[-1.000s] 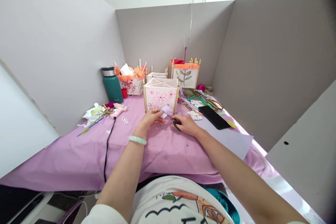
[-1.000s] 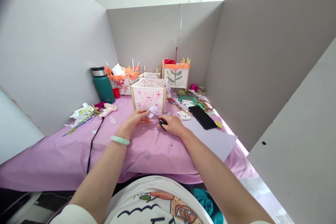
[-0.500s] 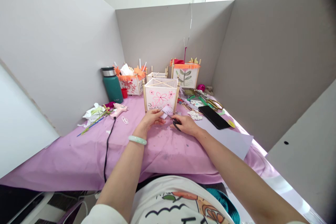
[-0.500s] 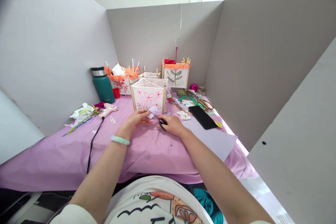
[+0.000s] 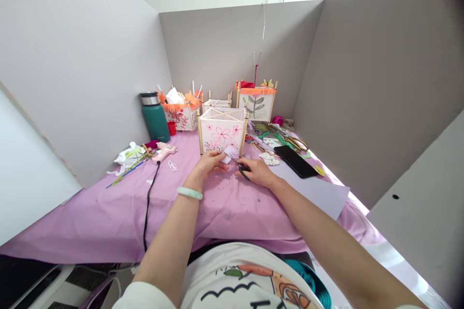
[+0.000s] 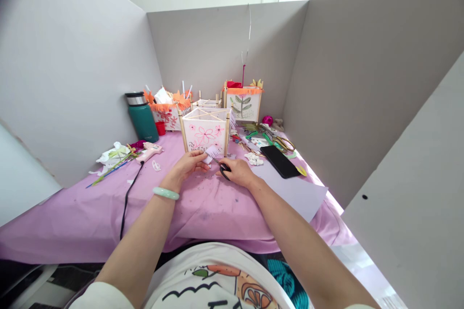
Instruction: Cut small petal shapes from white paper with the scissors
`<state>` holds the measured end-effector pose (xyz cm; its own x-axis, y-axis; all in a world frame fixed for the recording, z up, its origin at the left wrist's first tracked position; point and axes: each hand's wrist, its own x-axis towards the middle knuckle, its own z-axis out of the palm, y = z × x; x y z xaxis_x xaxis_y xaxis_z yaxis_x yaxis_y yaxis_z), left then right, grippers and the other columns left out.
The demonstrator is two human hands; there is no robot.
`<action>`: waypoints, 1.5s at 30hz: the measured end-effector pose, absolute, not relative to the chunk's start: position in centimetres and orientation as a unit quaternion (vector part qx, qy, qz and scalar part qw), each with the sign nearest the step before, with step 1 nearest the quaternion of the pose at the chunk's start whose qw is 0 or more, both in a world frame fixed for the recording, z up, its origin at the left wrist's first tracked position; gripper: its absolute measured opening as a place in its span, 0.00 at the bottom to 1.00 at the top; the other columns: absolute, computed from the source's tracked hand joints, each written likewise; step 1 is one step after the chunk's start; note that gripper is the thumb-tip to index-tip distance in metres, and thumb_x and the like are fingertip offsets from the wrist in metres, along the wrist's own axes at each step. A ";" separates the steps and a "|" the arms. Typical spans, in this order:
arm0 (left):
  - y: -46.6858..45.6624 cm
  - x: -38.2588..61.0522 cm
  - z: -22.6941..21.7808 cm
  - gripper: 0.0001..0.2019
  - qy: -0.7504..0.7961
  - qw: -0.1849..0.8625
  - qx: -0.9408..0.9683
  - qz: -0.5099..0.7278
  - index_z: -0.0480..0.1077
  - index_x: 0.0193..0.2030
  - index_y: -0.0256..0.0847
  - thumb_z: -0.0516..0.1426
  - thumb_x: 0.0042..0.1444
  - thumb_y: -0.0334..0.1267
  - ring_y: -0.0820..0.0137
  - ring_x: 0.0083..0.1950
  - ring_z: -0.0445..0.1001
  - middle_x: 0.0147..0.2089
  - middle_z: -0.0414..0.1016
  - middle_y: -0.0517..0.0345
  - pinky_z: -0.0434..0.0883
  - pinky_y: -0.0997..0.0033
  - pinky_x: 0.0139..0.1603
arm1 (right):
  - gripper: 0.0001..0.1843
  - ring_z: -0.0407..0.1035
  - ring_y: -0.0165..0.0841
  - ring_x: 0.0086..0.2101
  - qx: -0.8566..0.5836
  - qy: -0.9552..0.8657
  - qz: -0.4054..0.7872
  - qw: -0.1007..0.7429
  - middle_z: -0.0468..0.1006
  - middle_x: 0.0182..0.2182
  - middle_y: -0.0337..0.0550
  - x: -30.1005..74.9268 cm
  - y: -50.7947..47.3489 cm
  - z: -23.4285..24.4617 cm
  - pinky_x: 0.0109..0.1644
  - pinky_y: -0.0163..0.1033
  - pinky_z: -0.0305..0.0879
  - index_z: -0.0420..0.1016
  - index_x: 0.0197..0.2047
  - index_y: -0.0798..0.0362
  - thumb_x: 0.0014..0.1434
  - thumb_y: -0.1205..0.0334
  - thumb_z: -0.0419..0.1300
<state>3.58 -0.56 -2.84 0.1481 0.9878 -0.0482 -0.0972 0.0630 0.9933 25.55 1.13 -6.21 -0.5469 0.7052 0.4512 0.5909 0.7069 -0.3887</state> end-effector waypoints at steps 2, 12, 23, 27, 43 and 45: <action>-0.5 3.6 -2.9 0.12 0.450 0.574 0.495 0.472 0.73 0.35 0.34 0.67 0.55 0.40 0.68 0.25 0.78 0.26 0.77 0.53 0.74 0.74 0.28 | 0.17 0.73 0.32 0.32 -0.373 -0.874 0.094 0.298 0.83 0.35 0.43 25.5 1.1 -6.2 0.36 0.34 0.60 0.79 0.49 0.51 0.59 0.54 0.67; -0.7 3.7 -2.8 0.10 0.452 0.573 0.492 0.474 0.74 0.36 0.33 0.66 0.56 0.38 0.68 0.25 0.78 0.26 0.77 0.52 0.75 0.73 0.29 | 0.17 0.74 0.32 0.31 -0.376 -0.874 0.098 0.293 0.83 0.35 0.43 25.5 1.1 -6.1 0.35 0.34 0.60 0.79 0.49 0.52 0.59 0.54 0.67; -0.8 3.7 -2.6 0.09 0.460 0.571 0.492 0.469 0.73 0.36 0.34 0.65 0.58 0.38 0.69 0.25 0.78 0.25 0.77 0.52 0.75 0.74 0.28 | 0.17 0.73 0.32 0.31 -0.382 -0.872 0.109 0.287 0.83 0.35 0.43 25.5 0.9 -5.8 0.35 0.34 0.59 0.79 0.50 0.52 0.59 0.55 0.67; -0.8 3.7 -2.6 0.08 0.459 0.571 0.493 0.469 0.73 0.36 0.34 0.64 0.59 0.37 0.69 0.24 0.78 0.25 0.77 0.53 0.75 0.74 0.28 | 0.17 0.73 0.32 0.31 -0.378 -0.872 0.117 0.287 0.83 0.35 0.43 25.5 0.8 -5.7 0.35 0.34 0.59 0.79 0.50 0.52 0.59 0.55 0.67; -0.7 3.8 -2.7 0.09 0.469 0.563 0.496 0.467 0.73 0.36 0.34 0.65 0.58 0.38 0.69 0.25 0.77 0.25 0.76 0.54 0.74 0.73 0.28 | 0.17 0.74 0.33 0.32 -0.378 -0.872 0.115 0.288 0.83 0.35 0.44 25.5 0.8 -5.7 0.36 0.34 0.59 0.79 0.50 0.53 0.59 0.55 0.67; -0.6 3.8 -2.7 0.09 0.473 0.560 0.496 0.466 0.73 0.36 0.34 0.65 0.58 0.38 0.69 0.25 0.77 0.26 0.77 0.54 0.74 0.73 0.28 | 0.17 0.73 0.33 0.31 -0.383 -0.871 0.114 0.285 0.83 0.35 0.44 25.5 0.8 -5.7 0.35 0.34 0.59 0.79 0.50 0.53 0.59 0.55 0.67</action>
<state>3.81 -0.63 -2.72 0.1188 0.9907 -0.0663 -0.0530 0.0730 0.9959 25.53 0.76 -5.65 -0.5443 0.7317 0.4102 0.6019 0.6813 -0.4165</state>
